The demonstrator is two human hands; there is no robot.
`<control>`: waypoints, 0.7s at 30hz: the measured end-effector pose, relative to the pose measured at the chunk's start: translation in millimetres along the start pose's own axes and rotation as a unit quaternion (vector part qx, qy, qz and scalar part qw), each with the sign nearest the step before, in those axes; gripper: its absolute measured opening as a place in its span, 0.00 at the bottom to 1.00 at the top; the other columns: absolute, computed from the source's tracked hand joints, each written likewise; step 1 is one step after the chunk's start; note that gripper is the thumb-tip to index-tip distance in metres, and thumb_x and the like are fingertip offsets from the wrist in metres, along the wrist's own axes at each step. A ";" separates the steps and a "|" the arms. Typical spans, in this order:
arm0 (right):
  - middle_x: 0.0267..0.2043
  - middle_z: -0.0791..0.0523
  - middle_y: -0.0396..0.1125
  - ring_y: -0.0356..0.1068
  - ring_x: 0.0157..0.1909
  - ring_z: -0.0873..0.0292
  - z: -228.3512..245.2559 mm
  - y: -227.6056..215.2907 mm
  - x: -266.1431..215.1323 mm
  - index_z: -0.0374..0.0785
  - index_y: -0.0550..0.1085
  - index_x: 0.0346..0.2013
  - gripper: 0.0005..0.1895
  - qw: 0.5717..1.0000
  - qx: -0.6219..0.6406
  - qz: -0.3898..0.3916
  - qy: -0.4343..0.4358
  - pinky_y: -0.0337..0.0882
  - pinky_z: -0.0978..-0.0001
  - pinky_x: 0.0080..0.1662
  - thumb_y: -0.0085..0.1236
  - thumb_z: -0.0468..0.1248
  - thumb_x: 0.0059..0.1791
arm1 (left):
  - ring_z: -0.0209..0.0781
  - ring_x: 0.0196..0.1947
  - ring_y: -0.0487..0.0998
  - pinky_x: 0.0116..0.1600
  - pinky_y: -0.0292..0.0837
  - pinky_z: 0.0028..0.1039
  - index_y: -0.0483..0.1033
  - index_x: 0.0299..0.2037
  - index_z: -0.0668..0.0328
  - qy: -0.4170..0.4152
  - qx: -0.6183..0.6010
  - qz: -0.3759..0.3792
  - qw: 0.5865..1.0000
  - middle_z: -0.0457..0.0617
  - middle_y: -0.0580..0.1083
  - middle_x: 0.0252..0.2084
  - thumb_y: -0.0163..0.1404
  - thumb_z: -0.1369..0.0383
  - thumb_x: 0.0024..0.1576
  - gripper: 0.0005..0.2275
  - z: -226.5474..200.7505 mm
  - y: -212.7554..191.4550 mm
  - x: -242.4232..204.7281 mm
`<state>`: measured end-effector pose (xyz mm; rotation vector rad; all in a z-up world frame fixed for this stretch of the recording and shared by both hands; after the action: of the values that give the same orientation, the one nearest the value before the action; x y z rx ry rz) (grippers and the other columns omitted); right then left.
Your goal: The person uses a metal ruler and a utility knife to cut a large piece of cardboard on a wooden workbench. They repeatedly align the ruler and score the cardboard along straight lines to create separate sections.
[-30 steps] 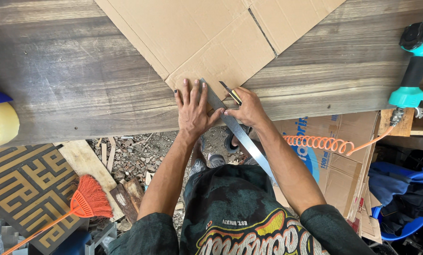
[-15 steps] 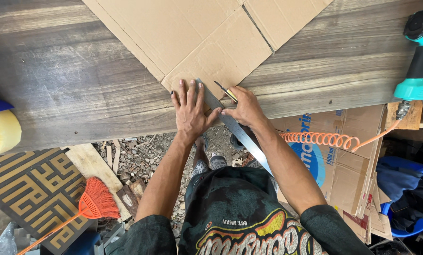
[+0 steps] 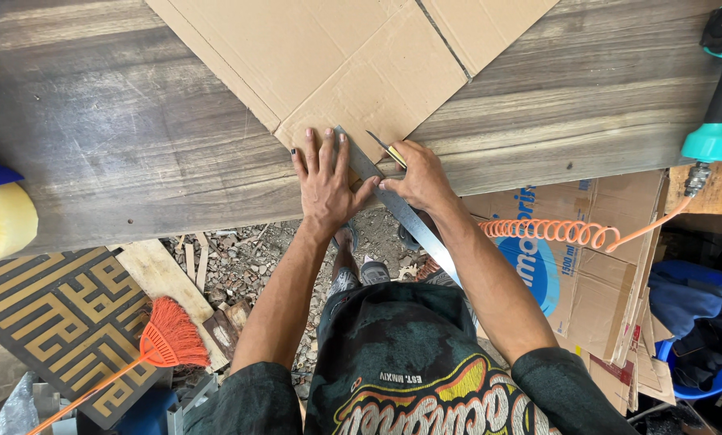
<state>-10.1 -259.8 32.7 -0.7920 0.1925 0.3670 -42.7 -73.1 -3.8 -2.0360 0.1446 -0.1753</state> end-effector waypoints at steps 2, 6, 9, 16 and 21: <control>0.29 0.52 0.66 0.71 0.37 0.42 2.0 -0.8 -0.2 0.43 0.77 0.44 0.25 1.000 0.000 0.001 0.000 0.71 0.50 0.44 0.74 0.32 0.33 | 0.70 0.74 0.46 0.69 0.43 0.68 0.67 0.67 0.61 0.002 0.000 -0.003 1.000 0.62 0.60 0.69 0.44 0.34 0.57 0.40 0.5 0.7 0.4; 0.29 0.52 0.66 0.72 0.37 0.43 3.2 -1.2 0.1 0.43 0.78 0.44 0.25 1.000 0.002 0.005 0.013 0.71 0.50 0.44 0.74 0.32 0.34 | 0.71 0.74 0.47 0.68 0.45 0.68 0.67 0.67 0.61 0.009 0.004 -0.014 1.000 0.62 0.60 0.69 0.45 0.34 0.56 0.40 0.4 1.3 0.8; 0.30 0.51 0.66 0.71 0.38 0.42 0.9 -0.8 -0.3 0.44 0.77 0.45 0.25 1.000 -0.003 0.006 0.011 0.71 0.49 0.44 0.73 0.33 0.34 | 0.71 0.74 0.47 0.68 0.44 0.68 0.67 0.67 0.62 0.009 0.005 -0.012 1.000 0.62 0.60 0.69 0.45 0.35 0.56 0.40 1.3 3.8 0.3; 0.29 0.52 0.66 0.72 0.37 0.41 -3.6 1.8 1.0 0.45 0.77 0.44 0.25 1.000 -0.003 0.002 0.007 0.72 0.49 0.43 0.74 0.34 0.33 | 0.72 0.73 0.47 0.68 0.45 0.69 0.66 0.68 0.61 0.007 0.005 -0.010 1.000 0.62 0.59 0.69 0.46 0.34 0.56 0.40 1.7 6.7 -0.3; 0.31 0.52 0.66 0.72 0.40 0.42 -2.2 1.1 2.1 0.47 0.76 0.44 0.25 1.000 -0.012 0.008 0.021 0.72 0.48 0.45 0.74 0.35 0.33 | 0.72 0.74 0.45 0.69 0.43 0.69 0.65 0.68 0.61 -0.002 0.001 0.008 1.000 0.62 0.59 0.69 0.46 0.34 0.56 0.40 1.4 6.1 0.7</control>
<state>-8.7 -260.2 29.9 -0.8221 0.2344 0.3688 -41.8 -74.8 -9.8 -2.0331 0.1577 -0.1623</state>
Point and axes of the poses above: each hand's wrist, its own x-axis towards the middle knuckle, its own y-axis out of the palm, z = x × y, the point moved 3 cm from there along x, towards the middle knuckle
